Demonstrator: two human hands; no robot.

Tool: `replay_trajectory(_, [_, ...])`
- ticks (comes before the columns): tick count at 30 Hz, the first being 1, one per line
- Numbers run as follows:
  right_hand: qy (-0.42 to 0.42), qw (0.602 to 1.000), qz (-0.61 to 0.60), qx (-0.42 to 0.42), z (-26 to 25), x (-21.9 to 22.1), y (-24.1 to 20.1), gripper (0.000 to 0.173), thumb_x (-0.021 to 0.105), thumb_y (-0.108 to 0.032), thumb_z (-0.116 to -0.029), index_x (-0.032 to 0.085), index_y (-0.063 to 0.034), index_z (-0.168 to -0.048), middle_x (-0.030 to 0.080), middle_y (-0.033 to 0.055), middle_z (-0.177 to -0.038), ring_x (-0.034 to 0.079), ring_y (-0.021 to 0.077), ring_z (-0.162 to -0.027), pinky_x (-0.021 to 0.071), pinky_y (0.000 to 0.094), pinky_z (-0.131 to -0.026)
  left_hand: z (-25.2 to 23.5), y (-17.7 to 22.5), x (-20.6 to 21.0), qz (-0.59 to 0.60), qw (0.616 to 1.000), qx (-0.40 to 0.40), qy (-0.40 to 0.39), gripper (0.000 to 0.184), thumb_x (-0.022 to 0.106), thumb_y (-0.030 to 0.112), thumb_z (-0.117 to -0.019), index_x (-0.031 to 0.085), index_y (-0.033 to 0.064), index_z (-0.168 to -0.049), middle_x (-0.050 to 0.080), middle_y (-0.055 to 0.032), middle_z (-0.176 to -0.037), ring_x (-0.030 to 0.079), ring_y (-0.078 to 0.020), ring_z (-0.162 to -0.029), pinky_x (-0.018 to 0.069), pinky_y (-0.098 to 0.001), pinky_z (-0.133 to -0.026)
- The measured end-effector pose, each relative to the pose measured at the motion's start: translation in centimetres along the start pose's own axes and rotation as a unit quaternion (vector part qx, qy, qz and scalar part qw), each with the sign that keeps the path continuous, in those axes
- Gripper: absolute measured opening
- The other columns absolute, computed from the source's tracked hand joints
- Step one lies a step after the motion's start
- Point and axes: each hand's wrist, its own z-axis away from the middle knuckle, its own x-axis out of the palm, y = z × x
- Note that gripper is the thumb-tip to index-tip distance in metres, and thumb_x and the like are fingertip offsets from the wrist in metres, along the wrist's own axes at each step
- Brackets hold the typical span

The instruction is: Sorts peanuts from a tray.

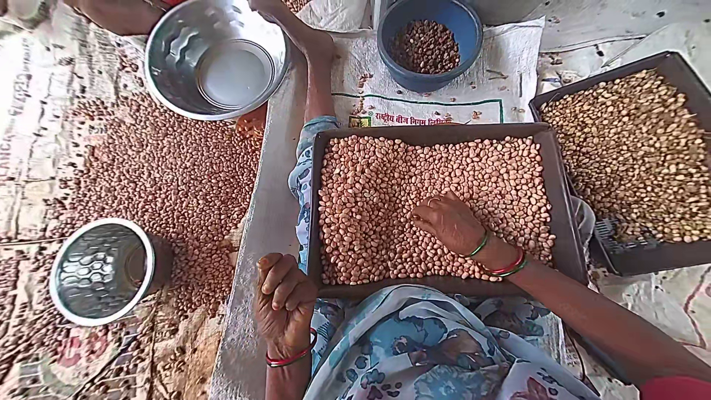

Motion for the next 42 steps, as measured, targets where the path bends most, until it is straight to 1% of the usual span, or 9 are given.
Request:
replay_trajectory(8, [-0.063,0.984,-0.131,0.102,-3.5,-6.8,-1.2,0.007,0.071,-0.006,-0.0932,0.076,-0.0009,-0.094,0.068,0.014,-0.081,0.062,0.0259,-0.071,0.0495,0.0445,-0.069,-1.1,-4.6,1.9,-0.287,0.945,-0.136,0.085,0.029,0.045,0.015,-0.1064,0.072,0.0079,-0.097,0.063,0.0078,-0.069,0.054,0.0043,-0.052,0.045,-0.0094,-0.049])
replay_trajectory(11, [-0.102,0.992,-0.057,0.051,-3.0,-5.0,-0.7,0.009,0.071,-0.007,-0.0935,0.078,-0.0018,-0.093,0.072,0.0182,-0.087,0.07,0.0355,-0.084,0.0497,0.0559,-0.08,-2.3,-6.3,2.2,-0.239,0.948,-0.195,0.077,0.035,0.039,0.014,-0.1082,0.071,0.0045,-0.097,0.064,0.0048,-0.071,0.054,0.0035,-0.052,0.0456,-0.0089,-0.049])
replay_trajectory(16, [-0.048,0.997,0.048,-0.033,-0.9,0.1,0.2,0.005,0.07,0.002,-0.0883,0.072,0.0047,-0.085,0.068,0.0215,-0.078,0.069,0.0393,-0.076,0.0506,0.0538,-0.072,-2.7,-6.6,2.0,-0.191,0.955,-0.192,0.122,0.039,0.031,0.015,-0.1098,0.066,0.0033,-0.096,0.06,0.0032,-0.067,0.054,0.0022,-0.049,0.047,-0.0088,-0.048])
replay_trajectory(25, [-0.118,0.99,-0.05,0.063,-2.7,-3.6,0.2,0.008,0.071,-0.005,-0.0929,0.075,0.0013,-0.092,0.07,0.0201,-0.085,0.069,0.0384,-0.084,0.0482,0.0569,-0.081,-2.9,-6.7,1.8,-0.262,0.935,-0.171,0.167,0.042,0.026,0.012,-0.1102,0.064,0.0029,-0.094,0.06,0.0023,-0.069,0.051,0.0029,-0.047,0.0442,-0.0085,-0.045])
replay_trajectory(28, [-0.082,0.985,-0.127,0.082,-2.2,-4.6,-0.1,0.007,0.072,-0.005,-0.0914,0.073,0.0014,-0.09,0.068,0.0161,-0.079,0.066,0.03,-0.073,0.0519,0.0473,-0.071,-3.0,-7.0,1.5,-0.304,0.924,-0.16,0.166,0.042,0.026,0.011,-0.1105,0.065,0.001,-0.098,0.064,0.0002,-0.073,0.05,0.0028,-0.048,0.044,-0.0087,-0.046])
replay_trajectory(31, [-0.04,0.953,-0.265,0.142,-1.9,-6.1,-0.2,0.002,0.069,-0.001,-0.0918,0.069,-0.0007,-0.09,0.063,0.0064,-0.078,0.055,0.0112,-0.066,0.0443,0.0278,-0.061,-2.9,-7.3,1.3,-0.343,0.911,-0.165,0.161,0.042,0.028,0.009,-0.1095,0.068,-0.0004,-0.101,0.067,-0.0003,-0.077,0.049,0.003,-0.048,0.0425,-0.0093,-0.046])
replay_trajectory(35, [-0.089,0.803,-0.537,0.243,-1.7,-4.7,1.2,0.018,0.04,-0.003,-0.0968,0.057,-0.0066,-0.099,0.07,0.0015,-0.092,0.064,0.0022,-0.07,0.0505,0.0157,-0.063,-3.1,-7.6,1.6,-0.321,0.915,-0.177,0.166,0.045,0.026,0.011,-0.1103,0.068,0.0005,-0.098,0.065,0.0006,-0.073,0.049,0.0029,-0.047,0.0431,-0.0091,-0.046])
replay_trajectory(38, [-0.086,0.899,-0.368,0.223,-1.3,-2.8,0.6,0.015,0.057,-0.009,-0.1035,0.065,0.0006,-0.094,0.053,0.0011,-0.068,0.045,0.0052,-0.055,0.0367,0.0206,-0.053,-3.1,-7.1,1.5,-0.263,0.933,-0.169,0.179,0.046,0.023,0.013,-0.1109,0.065,0.0023,-0.097,0.064,0.0009,-0.072,0.052,0.0028,-0.047,0.0455,-0.0084,-0.046])
replay_trajectory(42, [-0.121,0.976,-0.068,0.165,-1.3,-1.0,-1.2,0.02,0.063,-0.013,-0.1014,0.075,0.0012,-0.106,0.068,0.0237,-0.096,0.069,0.0414,-0.086,0.0538,0.0556,-0.072,-2.8,-6.4,1.3,-0.219,0.948,-0.138,0.186,0.047,0.023,0.014,-0.1109,0.064,0.0042,-0.093,0.063,0.002,-0.07,0.052,0.0021,-0.046,0.045,-0.0089,-0.045])
